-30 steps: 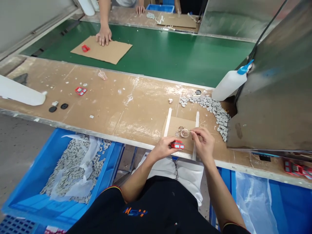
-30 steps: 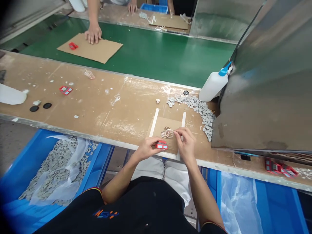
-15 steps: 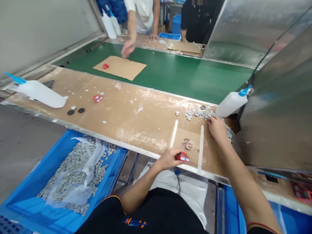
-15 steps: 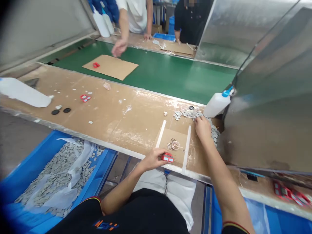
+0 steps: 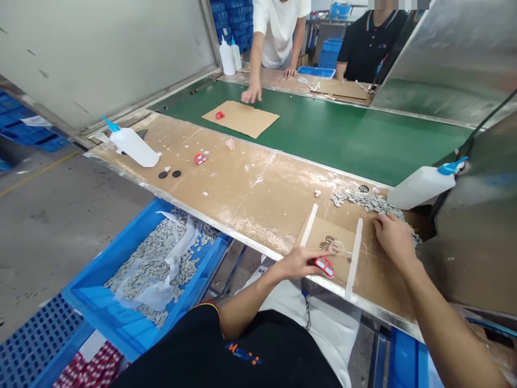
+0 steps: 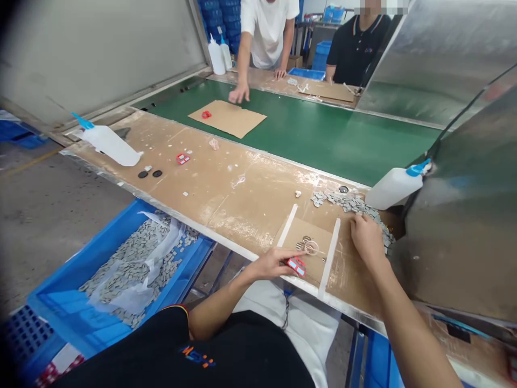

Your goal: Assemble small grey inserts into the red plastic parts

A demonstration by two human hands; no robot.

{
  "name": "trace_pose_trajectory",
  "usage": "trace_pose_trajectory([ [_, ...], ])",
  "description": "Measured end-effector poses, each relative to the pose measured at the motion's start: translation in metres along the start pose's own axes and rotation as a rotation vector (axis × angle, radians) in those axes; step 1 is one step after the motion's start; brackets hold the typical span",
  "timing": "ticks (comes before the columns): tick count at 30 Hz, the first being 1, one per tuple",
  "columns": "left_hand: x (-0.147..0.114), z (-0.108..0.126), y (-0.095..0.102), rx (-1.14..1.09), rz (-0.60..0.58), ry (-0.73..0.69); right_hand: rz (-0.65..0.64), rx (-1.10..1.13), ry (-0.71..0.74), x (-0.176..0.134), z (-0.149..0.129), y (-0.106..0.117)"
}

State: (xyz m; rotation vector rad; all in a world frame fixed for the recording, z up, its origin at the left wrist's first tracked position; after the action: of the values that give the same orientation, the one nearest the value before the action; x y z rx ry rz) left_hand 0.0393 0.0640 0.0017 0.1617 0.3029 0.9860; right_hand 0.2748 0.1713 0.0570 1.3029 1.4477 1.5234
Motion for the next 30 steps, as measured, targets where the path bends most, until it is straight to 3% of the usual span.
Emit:
trace_pose_trajectory([
  [5, -0.001, -0.003, -0.001, -0.084, -0.019, 0.033, 0.248, 0.835, -0.250, -0.036, 0.002, 0.011],
  [7, -0.001, -0.005, -0.002, -0.154, -0.044, 0.068, 0.260, 1.120, -0.332, -0.050, -0.011, 0.005],
  [10, 0.000, -0.007, -0.004, -0.228, -0.076, 0.097, 0.219, 1.333, -0.402, -0.069, -0.039, -0.003],
  [19, 0.000, -0.008, -0.005, -0.259, -0.103, 0.060, 0.029, 1.261, -0.263, -0.103, -0.111, -0.004],
  [30, -0.002, -0.006, -0.007, -0.214, -0.139, 0.062, -0.115, 1.140, -0.151, -0.102, -0.118, -0.014],
])
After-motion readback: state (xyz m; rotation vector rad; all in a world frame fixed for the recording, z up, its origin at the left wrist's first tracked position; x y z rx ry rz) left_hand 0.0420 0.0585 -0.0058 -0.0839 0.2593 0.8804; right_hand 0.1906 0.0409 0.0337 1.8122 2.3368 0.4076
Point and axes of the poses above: each hand's wrist, its own x-axis towards the middle knuckle, its own y-axis out of the back of the hand, z = x × y, the point moved 7 cm from there along x, towards the middle knuckle, and after that the axes turned 14 degrees about y, right-handed, at the moved point
